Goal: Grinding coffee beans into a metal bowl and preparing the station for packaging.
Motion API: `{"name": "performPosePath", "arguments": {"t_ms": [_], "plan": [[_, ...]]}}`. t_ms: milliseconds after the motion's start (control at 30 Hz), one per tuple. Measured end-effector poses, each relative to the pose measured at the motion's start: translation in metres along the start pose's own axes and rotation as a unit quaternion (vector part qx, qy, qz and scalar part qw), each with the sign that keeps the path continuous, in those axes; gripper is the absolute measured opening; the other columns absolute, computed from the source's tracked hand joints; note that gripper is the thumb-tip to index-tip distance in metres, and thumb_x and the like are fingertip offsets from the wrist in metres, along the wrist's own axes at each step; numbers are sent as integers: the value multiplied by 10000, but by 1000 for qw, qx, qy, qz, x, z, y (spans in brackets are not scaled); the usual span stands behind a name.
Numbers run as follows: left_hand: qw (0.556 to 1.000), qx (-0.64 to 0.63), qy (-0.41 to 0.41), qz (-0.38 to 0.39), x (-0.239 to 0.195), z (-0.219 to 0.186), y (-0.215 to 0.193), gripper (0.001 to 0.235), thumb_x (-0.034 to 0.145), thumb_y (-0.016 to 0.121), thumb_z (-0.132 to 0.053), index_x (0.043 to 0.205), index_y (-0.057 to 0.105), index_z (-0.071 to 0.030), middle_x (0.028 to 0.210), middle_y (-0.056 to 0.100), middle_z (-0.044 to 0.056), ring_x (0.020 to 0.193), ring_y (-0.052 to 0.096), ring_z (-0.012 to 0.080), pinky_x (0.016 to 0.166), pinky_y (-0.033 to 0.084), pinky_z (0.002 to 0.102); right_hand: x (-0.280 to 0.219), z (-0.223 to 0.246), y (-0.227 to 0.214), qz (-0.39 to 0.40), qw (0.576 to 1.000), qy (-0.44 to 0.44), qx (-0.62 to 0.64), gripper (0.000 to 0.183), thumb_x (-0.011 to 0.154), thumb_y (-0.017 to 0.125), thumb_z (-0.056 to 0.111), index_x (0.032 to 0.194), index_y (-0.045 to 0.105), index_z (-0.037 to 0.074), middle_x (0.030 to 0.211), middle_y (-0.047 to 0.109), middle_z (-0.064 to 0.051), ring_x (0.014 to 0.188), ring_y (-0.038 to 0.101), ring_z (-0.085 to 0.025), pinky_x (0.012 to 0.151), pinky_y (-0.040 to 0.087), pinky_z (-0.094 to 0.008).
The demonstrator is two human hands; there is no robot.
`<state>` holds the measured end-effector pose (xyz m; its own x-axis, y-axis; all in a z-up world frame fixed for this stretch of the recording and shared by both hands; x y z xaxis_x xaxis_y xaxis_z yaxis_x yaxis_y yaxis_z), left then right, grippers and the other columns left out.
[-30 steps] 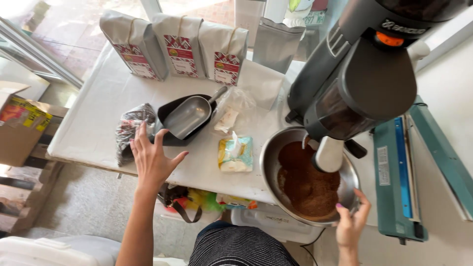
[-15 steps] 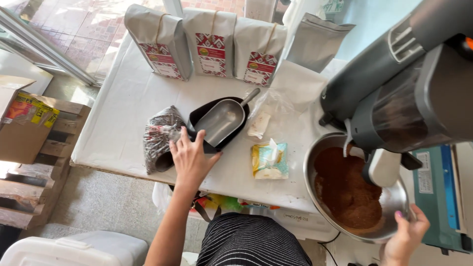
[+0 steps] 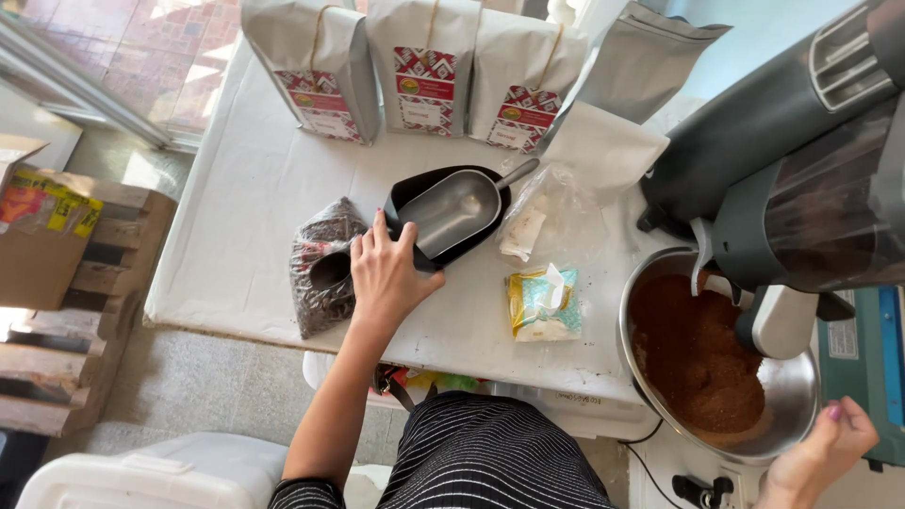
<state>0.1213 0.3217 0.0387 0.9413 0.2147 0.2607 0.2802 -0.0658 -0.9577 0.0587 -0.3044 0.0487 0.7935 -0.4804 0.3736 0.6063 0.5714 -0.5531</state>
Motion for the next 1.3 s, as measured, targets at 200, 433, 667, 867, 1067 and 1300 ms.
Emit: {"name": "performPosePath", "arguments": {"t_ms": [200, 433, 667, 867, 1067, 1300], "plan": [[1000, -9, 0, 3, 4, 1, 1, 813, 553, 838, -620, 1180, 627, -147, 1408, 553, 335, 1123, 621, 439, 938, 470, 494, -67, 244, 25, -96, 917, -386, 21, 196, 1102, 483, 6, 1076, 514, -186, 1091, 550, -359, 1019, 579, -482, 956, 519, -557], [998, -39, -21, -37, -3, 8, 10, 786, 449, 867, -626, 1027, 574, -183, 1389, 560, 269, 1133, 656, 438, 1040, 425, 547, -91, 331, 230, 220, 896, -314, 222, 126, 940, 615, 22, 1018, 712, 21, 916, 717, -160, 880, 723, -361, 825, 594, -444], [998, -51, 14, -43, 11, 16, 0, 757, 452, 853, -621, 993, 557, -183, 1371, 566, 234, 1121, 664, 414, 1018, 426, 509, -34, 320, 380, 333, 917, -214, 43, 433, 901, 526, -33, 1323, 570, 50, 1268, 531, -227, 1146, 595, -527, 967, 519, -621], [997, -42, 37, -52, 18, 24, 0, 744, 425, 833, -609, 974, 544, -197, 1360, 580, 214, 1093, 677, 388, 959, 420, 454, -27, 255, 459, 445, 845, -236, -180, 402, 895, 570, 52, 1254, 660, 209, 1230, 595, -81, 1141, 633, -440, 941, 541, -602], [998, -42, 36, -34, 30, 39, -3, 717, 446, 827, -576, 978, 539, -191, 1372, 581, 222, 1089, 680, 400, 947, 418, 449, -34, 269, 473, 404, 810, -332, -267, 297, 893, 618, 133, 1155, 697, 248, 1173, 605, -36, 1117, 600, -415, 810, 571, -590], [994, -85, 63, 28, 68, 67, -3, 674, 485, 849, -464, 986, 512, -165, 1444, 525, 237, 1143, 658, 459, 1110, 345, 606, -41, 304, 472, 387, 810, -367, -245, 327, 880, 612, 39, 1133, 744, 198, 1076, 667, -93, 1009, 679, -406, 764, 601, -530]]}}
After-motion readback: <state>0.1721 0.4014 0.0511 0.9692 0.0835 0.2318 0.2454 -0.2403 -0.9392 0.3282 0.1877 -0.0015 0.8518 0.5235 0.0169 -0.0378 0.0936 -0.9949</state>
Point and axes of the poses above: each hand's wrist, its own x-axis towards the middle knuckle, its own y-axis out of the palm, z = x × y, the point moved 9 cm from there along x, towards the middle knuckle
